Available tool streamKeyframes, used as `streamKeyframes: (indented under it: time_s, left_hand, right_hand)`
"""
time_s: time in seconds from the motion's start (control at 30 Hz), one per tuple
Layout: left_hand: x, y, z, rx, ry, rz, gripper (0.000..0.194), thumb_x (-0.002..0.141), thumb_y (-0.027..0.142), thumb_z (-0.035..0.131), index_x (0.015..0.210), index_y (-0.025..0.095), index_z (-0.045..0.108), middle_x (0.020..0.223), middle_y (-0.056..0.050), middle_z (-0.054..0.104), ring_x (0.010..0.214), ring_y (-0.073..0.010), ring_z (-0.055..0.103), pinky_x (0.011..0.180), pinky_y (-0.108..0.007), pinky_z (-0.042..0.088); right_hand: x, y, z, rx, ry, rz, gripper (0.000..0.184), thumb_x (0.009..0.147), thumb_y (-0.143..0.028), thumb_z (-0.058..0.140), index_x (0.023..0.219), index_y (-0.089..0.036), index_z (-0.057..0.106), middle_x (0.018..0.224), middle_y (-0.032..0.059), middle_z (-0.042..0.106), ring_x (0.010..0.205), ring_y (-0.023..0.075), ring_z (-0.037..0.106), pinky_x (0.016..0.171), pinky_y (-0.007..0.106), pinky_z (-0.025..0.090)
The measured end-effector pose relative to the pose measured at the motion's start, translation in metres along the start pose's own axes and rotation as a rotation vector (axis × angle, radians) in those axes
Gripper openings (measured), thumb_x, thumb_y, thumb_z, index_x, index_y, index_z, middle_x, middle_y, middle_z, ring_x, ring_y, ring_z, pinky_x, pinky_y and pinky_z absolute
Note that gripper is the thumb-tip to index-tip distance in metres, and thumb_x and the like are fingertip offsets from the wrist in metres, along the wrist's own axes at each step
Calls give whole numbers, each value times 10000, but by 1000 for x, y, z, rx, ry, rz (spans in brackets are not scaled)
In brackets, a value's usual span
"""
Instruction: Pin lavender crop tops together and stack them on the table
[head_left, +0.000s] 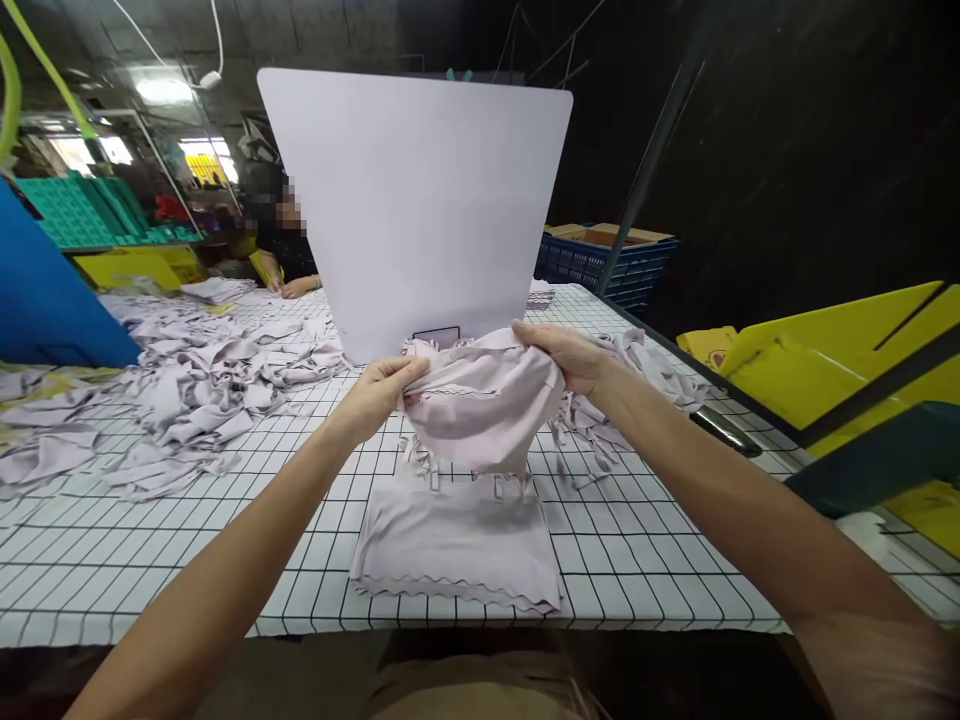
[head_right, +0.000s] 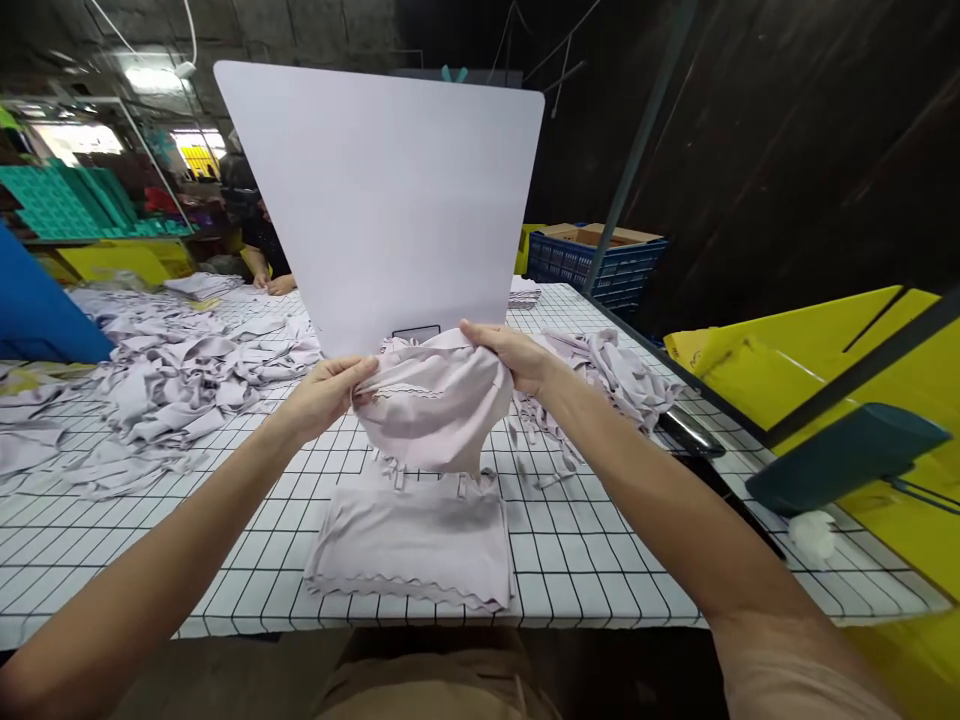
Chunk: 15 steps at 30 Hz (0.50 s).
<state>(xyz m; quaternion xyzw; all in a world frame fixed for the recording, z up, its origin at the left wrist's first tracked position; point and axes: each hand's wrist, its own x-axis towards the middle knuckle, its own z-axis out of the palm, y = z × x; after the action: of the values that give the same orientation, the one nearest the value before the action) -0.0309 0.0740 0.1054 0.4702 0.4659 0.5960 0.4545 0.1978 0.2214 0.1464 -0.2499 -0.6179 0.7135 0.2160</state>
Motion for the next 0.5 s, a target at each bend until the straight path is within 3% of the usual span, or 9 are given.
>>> streamKeyframes:
  time_s: [0.1,0.17,0.3,0.37,0.43,0.5]
  left_hand:
    - [5,4,-4,-120,64,-26,338,668,440,874,793,152,751,712,-12,654,621,-92,578,582,-197,502]
    - [7,8,-4,-150,89,-38,316,675,418,870,803,154,752,765,-22,684,646,-101,600,613,-204,527]
    - [7,9,3,23,58,-9,267,725,390,817,839,158,751,789,-25,682,626,-101,570,563,-199,476]
    - [7,2,3,256,80,59,200,740,321,780,853,160,745,764,-24,669,625,-111,551,552,-208,433]
    - [10,-7,-2,522,216,170,119,714,222,746,820,172,726,768,-27,661,674,-137,552,584,-224,420]
    - [16,-16,-12,636,389,219,102,668,146,714,756,188,684,799,-37,659,775,-175,576,636,-234,435]
  right_hand:
    - [-2,3,2,-198,-71,-21,560,675,-325,869,1159,-218,609,914,29,706,648,134,649,525,226,533]
    - [0,10,1,-350,-28,-69,614,660,-278,850,1209,-255,576,867,0,690,614,136,618,495,231,487]
    - [12,26,-8,-700,297,-329,195,744,-176,623,933,-198,666,773,8,661,691,167,579,587,263,430]
    - [17,31,-16,-845,474,-461,188,727,-114,522,824,-189,665,784,28,666,762,194,577,655,294,424]
    - [20,30,-22,-874,597,-550,221,704,-84,483,796,-194,651,791,36,664,786,206,571,690,315,421]
    - [18,27,-23,-824,675,-619,192,696,-74,486,748,-202,619,750,30,635,741,194,549,683,320,414]
